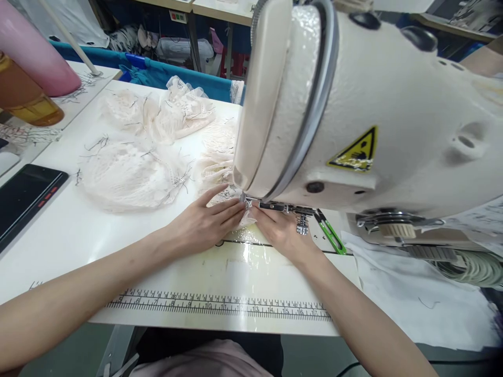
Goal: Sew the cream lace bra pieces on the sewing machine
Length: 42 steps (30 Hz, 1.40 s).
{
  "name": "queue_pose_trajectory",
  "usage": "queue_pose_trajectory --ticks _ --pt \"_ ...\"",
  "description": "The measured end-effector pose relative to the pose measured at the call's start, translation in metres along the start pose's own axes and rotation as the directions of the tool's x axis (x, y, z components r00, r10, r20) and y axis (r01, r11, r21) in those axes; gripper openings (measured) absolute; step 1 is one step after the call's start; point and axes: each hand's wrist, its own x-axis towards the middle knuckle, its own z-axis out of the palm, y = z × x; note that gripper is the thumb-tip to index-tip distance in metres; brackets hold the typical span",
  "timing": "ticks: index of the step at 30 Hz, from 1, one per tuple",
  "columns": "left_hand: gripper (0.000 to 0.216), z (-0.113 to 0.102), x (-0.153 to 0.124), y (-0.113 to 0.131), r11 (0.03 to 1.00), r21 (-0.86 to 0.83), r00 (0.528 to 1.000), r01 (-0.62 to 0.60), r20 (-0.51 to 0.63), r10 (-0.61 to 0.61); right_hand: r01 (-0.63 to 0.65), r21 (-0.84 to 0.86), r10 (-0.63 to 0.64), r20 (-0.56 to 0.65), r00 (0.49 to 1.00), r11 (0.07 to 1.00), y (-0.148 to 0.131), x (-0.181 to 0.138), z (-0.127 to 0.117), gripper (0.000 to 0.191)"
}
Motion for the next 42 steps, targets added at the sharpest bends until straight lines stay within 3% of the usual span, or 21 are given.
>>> queue_pose_trajectory --ticks 8,16,20,25,27,35,37,40,42 --pt "0.034 -0.004 0.0 -0.012 0.998 -0.049 0.999 -0.048 0.007 0.049 0.032 0.05 -0.031 -0.014 0.999 0.998 -0.006 -0.003 0.002 0.024" --pt "0.025 -0.005 0.002 -0.011 0.997 -0.071 1.0 0.019 0.01 -0.019 0.051 0.079 -0.045 -0.077 0.996 0.996 -0.011 0.003 0.0 0.02" --pt "0.02 -0.007 -0.001 -0.007 0.983 -0.161 0.996 0.085 0.009 -0.084 0.045 0.204 -0.022 -0.113 0.993 0.978 -0.015 0.005 -0.003 0.008" --pt "0.009 -0.009 -0.003 -0.007 0.994 -0.106 0.992 -0.031 -0.125 0.018 0.118 0.313 -0.066 -0.171 0.983 0.942 -0.017 0.008 -0.009 0.009" --pt "0.015 -0.009 -0.003 -0.008 0.997 -0.047 0.983 -0.069 -0.176 0.06 0.147 0.34 -0.08 -0.204 0.976 0.929 -0.018 0.009 -0.01 0.007" --pt "0.021 -0.008 -0.003 -0.006 0.992 0.019 0.965 -0.128 -0.23 0.129 0.234 0.345 -0.137 -0.282 0.949 0.909 -0.019 0.008 -0.007 0.011" --pt "0.019 -0.008 -0.003 -0.004 0.99 0.006 0.968 -0.143 -0.208 0.141 0.247 0.337 -0.157 -0.273 0.949 0.909 -0.018 0.005 -0.006 0.012" --pt "0.014 -0.008 -0.003 -0.003 0.993 -0.072 0.993 -0.095 -0.083 0.089 0.25 0.311 -0.183 -0.229 0.956 0.917 -0.016 0.003 -0.008 0.009" --pt "0.027 -0.006 -0.003 -0.003 0.991 -0.13 0.999 -0.032 0.007 0.033 0.246 0.294 -0.191 -0.204 0.96 0.924 -0.015 0.002 -0.009 0.011"
